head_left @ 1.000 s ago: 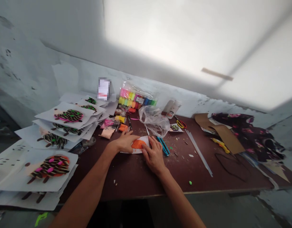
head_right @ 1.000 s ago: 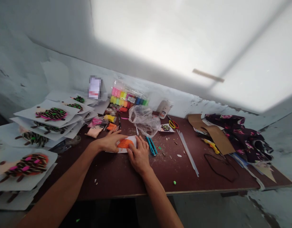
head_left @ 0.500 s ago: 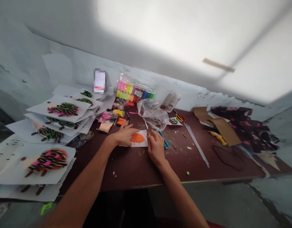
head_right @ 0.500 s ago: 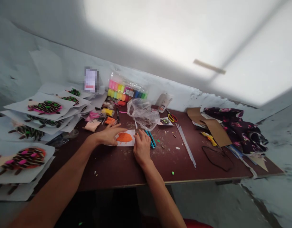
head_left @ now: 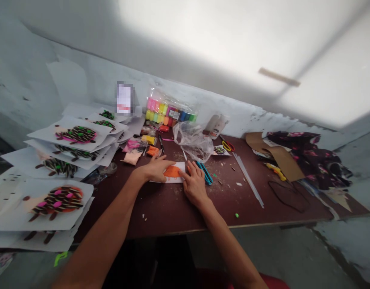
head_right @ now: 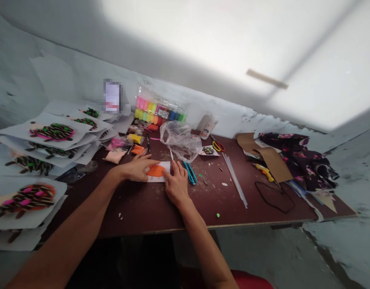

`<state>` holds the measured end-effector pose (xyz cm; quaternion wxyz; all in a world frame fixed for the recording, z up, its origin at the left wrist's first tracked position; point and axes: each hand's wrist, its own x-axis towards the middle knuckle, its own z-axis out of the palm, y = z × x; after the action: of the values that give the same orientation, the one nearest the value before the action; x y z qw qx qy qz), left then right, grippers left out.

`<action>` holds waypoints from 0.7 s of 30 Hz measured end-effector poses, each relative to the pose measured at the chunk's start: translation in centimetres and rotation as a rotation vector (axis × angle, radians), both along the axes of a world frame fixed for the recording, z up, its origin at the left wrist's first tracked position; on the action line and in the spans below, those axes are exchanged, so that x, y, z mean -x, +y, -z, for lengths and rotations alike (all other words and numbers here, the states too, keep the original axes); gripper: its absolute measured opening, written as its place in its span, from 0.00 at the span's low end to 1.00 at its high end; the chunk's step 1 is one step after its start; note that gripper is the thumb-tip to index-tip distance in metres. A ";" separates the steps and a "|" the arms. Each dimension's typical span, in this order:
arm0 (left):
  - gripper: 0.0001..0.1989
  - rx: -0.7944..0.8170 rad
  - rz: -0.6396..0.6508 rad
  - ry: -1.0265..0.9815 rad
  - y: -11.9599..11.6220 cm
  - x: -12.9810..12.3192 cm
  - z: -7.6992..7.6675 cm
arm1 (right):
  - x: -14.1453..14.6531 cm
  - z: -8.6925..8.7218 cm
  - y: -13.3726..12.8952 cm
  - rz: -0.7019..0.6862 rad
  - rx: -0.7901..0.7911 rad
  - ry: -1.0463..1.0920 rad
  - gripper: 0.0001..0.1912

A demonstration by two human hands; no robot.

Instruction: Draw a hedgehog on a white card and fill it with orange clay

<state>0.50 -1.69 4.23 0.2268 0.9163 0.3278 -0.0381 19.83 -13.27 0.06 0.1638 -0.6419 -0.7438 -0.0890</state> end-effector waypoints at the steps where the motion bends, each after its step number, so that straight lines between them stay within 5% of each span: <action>1: 0.41 0.004 -0.003 -0.003 0.0 0.0 0.0 | 0.0 0.0 0.0 0.006 0.000 0.000 0.21; 21: 0.42 0.005 -0.011 0.020 -0.1 0.0 -0.1 | 0.0 -0.9 -0.6 -0.057 -0.057 0.017 0.15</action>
<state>0.55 -1.79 4.31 0.2260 0.9135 0.3349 -0.0467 19.82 -13.90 0.91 0.1909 -0.6160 -0.7577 -0.1000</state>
